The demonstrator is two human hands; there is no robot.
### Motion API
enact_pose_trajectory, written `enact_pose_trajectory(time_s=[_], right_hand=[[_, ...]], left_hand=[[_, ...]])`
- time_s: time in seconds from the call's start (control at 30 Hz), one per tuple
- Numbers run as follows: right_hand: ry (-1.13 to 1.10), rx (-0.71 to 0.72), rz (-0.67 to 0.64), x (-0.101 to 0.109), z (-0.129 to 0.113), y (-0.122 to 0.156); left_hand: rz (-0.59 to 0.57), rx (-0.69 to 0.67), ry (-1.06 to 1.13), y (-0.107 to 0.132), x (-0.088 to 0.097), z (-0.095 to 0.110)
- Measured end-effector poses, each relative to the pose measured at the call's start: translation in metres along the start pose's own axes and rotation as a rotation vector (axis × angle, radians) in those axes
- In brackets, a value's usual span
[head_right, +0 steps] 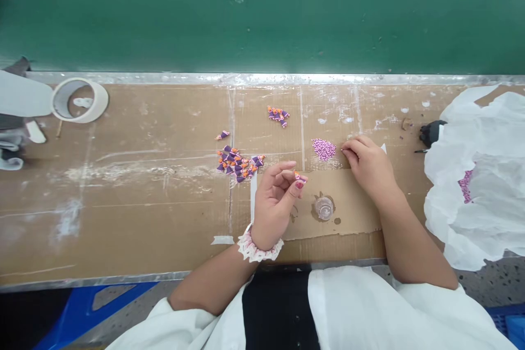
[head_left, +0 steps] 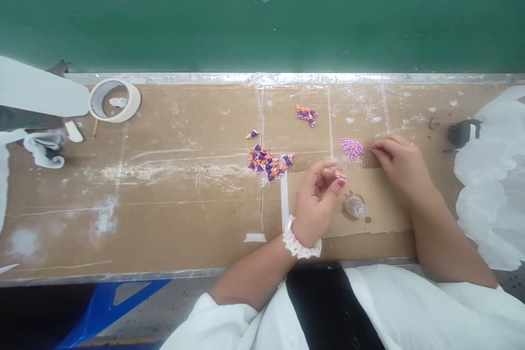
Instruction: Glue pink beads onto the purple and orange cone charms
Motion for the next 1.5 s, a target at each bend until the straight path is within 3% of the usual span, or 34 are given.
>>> enact_pose_trajectory(time_s=[0.3, 0.7, 0.87, 0.97, 1.07, 1.27, 1.5], right_hand=[[-0.047, -0.003, -0.006, 0.002, 0.003, -0.001], [0.238, 0.099, -0.037, -0.006, -0.009, -0.004], [-0.014, 0.105, 0.044, 0.01, -0.017, -0.001], [-0.273, 0.189, 0.142, 0.029, -0.036, 0.008], [-0.438, 0.264, 0.146, 0.038, -0.055, 0.017], [-0.404, 0.39, 0.154, 0.044, -0.077, 0.027], [-0.375, 0.489, 0.172, 0.04, -0.083, 0.035]], left_hand=[[0.003, 0.007, -0.001, -0.002, 0.0, 0.0], [-0.039, 0.023, -0.048, -0.003, -0.003, -0.008], [-0.065, 0.043, -0.063, -0.002, -0.005, -0.008], [-0.093, 0.085, -0.051, -0.002, -0.007, -0.011], [-0.119, 0.128, -0.049, -0.001, -0.009, -0.013], [-0.121, 0.136, -0.028, -0.001, -0.01, -0.012], [-0.12, 0.146, 0.012, -0.001, -0.011, -0.012]])
Point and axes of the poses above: each hand's wrist, its own y-axis away from the middle knuckle, its own x-axis out of the back of the hand, z = x × y, the point moved 8 cm from there along -y, towards the middle knuckle, and after that the axes turned 15 degrees about y, right-handed, at the moved point
